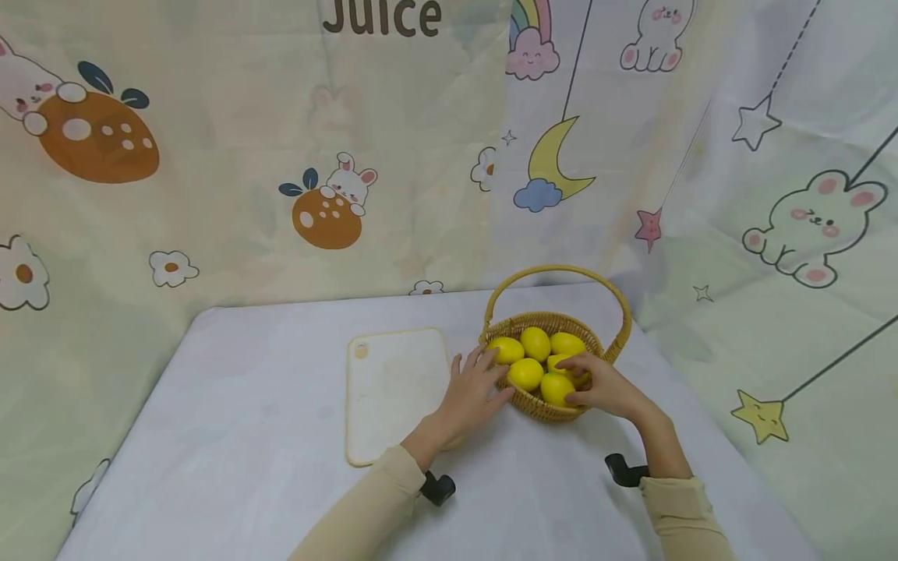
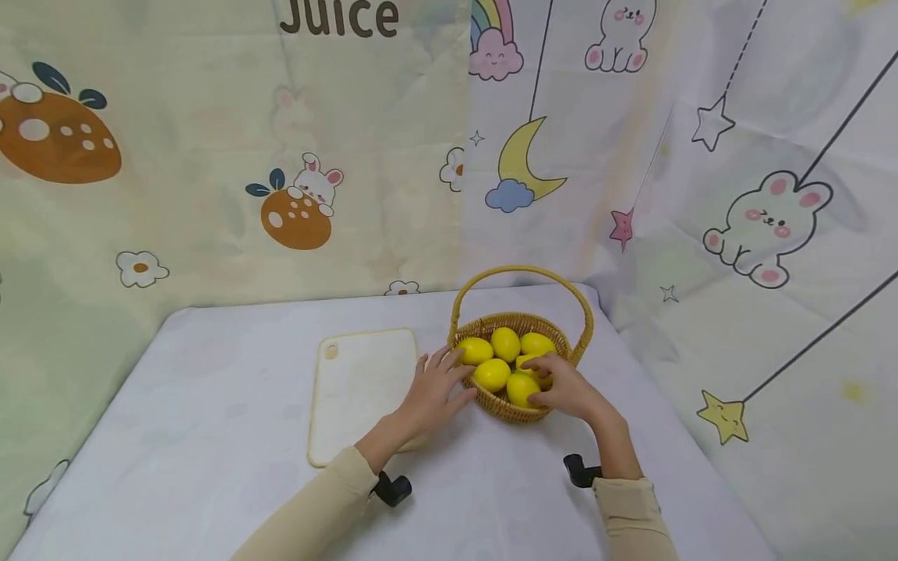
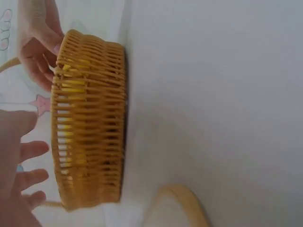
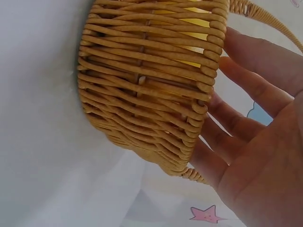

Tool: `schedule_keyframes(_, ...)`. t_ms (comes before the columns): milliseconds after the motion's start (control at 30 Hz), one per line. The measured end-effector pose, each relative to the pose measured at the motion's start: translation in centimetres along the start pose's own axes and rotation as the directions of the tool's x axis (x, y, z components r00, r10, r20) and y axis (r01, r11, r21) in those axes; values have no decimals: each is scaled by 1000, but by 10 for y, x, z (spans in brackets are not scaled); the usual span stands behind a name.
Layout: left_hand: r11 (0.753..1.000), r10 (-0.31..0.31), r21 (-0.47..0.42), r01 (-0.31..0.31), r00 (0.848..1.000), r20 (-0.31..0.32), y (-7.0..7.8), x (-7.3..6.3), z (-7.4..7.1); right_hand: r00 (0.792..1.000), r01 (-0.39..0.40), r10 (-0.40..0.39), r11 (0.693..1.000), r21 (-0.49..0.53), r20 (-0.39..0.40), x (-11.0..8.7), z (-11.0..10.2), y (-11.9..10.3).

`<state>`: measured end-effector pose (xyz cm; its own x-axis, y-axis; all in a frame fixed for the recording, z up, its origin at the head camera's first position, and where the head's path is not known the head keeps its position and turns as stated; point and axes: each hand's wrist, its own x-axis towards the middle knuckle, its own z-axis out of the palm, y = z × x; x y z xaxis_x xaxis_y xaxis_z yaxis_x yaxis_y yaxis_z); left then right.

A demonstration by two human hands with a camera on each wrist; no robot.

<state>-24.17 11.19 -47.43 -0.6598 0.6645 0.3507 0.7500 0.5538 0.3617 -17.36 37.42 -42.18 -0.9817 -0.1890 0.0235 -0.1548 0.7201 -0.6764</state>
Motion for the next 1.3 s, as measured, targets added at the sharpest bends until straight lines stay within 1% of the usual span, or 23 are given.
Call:
schedule_keyframes(67,999,41,-9,-41,997,-67,7,14,1,1000,4,-3,1000,10,-21,-3,0,2)
schedule_keyframes(100,998,57,-12,-58,995,-81,11,20,1,999,6,-5,1000,18,-34,-5,0,3)
schedule_keyframes(133,997,69,-15,-70,994,-81,15,27,1,999,9,-8,999,30,-44,-7,1,4)
schedule_keyframes(167,997,76,-15,-77,995,-65,18,33,2,998,16,-14,999,40,-54,-10,3,5)
schedule_keyframes(233,997,71,-3,-71,997,-1,23,44,2,996,33,-28,998,58,-80,-15,6,8)
schedule_keyframes(300,999,36,29,-39,997,75,27,54,2,991,64,-57,996,62,-118,-19,8,10)
schedule_keyframes(333,999,15,45,-20,994,111,29,57,3,988,75,-65,995,65,-140,-23,10,11)
schedule_keyframes(400,996,-34,86,19,985,168,31,62,5,978,87,-73,994,62,-197,-28,14,13)
schedule_keyframes(500,991,-95,113,71,970,222,35,69,6,957,63,-42,996,66,-285,-35,18,18)
schedule_keyframes(600,985,-126,146,88,954,271,39,75,9,941,39,-1,994,104,-338,-41,22,25)
schedule_keyframes(733,971,-161,221,93,935,317,46,81,16,927,32,24,989,141,-374,-48,32,32)
schedule_keyframes(800,964,-172,249,94,933,316,49,83,19,917,24,27,992,121,-397,-51,37,34)
schedule_keyframes(833,961,-179,260,97,932,314,49,83,19,913,17,29,994,108,-406,-51,41,35)
schedule_keyframes(900,959,-182,266,101,937,299,48,82,20,904,4,33,996,86,-426,-51,47,35)
schedule_keyframes(967,961,-175,256,103,944,279,47,80,19,901,-6,39,997,76,-432,-51,52,36)
schedule_keyframes(1067,971,-163,210,113,958,236,44,77,17,907,-8,46,996,93,-419,-50,55,36)
schedule_keyframes(1167,983,-142,141,117,974,179,40,74,14,920,-5,44,995,102,-389,-48,56,35)
schedule_keyframes(1300,995,-95,42,91,991,94,33,70,8,925,-18,54,995,98,-377,-46,55,31)
